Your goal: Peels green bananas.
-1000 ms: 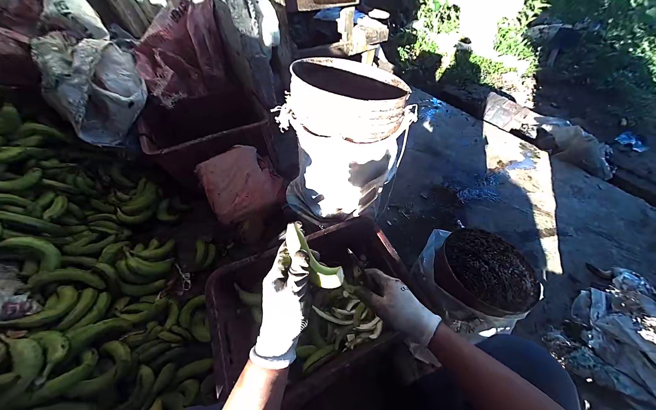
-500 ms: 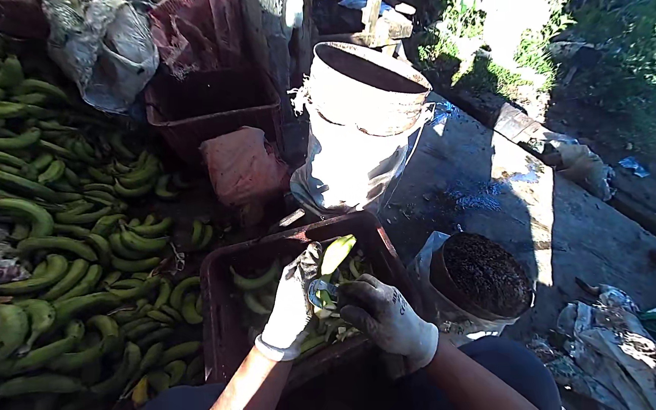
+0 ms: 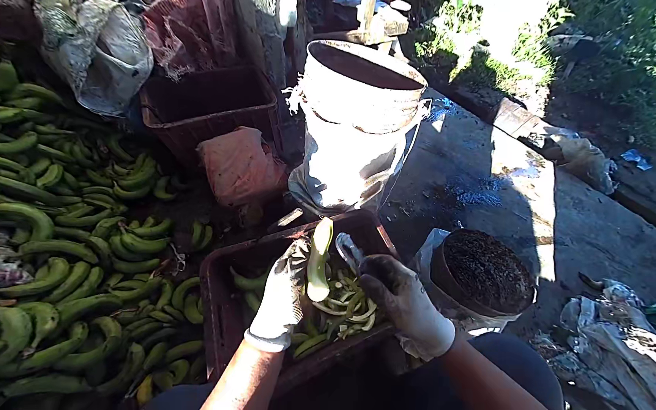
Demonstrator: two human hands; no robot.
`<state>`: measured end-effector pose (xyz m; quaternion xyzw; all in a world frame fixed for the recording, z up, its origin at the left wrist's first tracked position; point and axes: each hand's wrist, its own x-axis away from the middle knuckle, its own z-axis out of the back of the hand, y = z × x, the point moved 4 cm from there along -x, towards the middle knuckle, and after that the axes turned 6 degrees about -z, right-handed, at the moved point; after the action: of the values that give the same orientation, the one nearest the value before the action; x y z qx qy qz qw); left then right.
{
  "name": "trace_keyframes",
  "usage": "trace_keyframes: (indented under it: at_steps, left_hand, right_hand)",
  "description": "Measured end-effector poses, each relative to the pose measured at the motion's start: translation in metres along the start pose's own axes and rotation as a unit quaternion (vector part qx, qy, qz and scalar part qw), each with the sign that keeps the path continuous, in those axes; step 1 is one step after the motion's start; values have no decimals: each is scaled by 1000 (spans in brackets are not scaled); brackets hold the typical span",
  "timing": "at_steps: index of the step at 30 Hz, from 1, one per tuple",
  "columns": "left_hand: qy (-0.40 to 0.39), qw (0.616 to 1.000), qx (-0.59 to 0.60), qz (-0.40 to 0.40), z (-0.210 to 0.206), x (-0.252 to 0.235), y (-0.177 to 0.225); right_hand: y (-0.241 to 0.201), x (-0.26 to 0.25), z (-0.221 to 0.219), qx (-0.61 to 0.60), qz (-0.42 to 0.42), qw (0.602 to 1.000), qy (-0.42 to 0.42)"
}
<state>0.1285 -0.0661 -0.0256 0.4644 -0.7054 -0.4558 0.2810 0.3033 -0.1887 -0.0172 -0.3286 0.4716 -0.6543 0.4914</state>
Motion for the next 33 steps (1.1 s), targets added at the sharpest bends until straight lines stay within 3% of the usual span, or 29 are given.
trace_keyframes:
  at_steps: [5, 10, 12, 15, 17, 19, 22, 26, 30, 33]
  left_hand:
    - [5, 991, -67, -115, 0, 4, 7]
    - [-38, 986, -80, -143, -5, 14, 8]
    - [-52, 989, -69, -122, -7, 18, 6]
    - [-38, 991, -101, -73, -14, 20, 5]
    - [-42, 990, -136, -14, -17, 19, 4]
    - [-70, 992, -97, 44, -12, 16, -6]
    - [-75, 993, -57, 74, -9, 11, -5]
    - [18, 998, -57, -33, -4, 5, -3]
    - [105, 988, -77, -85, 3, -1, -11]
    - [71, 995, -38, -53, 3, 3, -12]
  right_hand:
    - [-7, 22, -24, 19, 51, 994, -90]
    - [3, 17, -26, 55, 62, 990, -117]
    - [6, 10, -25, 98, 90, 989, -72]
    - [11, -8, -16, 170, 142, 972, 84]
    - [17, -23, -1, 176, 113, 962, 176]
    - [19, -33, 21, 155, 43, 966, 204]
    - [11, -28, 32, 102, -16, 979, 174]
    - [12, -7, 3, 54, -35, 993, 98]
    - [6, 15, -32, 16, 2, 1000, 1]
    - [10, 18, -46, 63, 38, 997, -22]
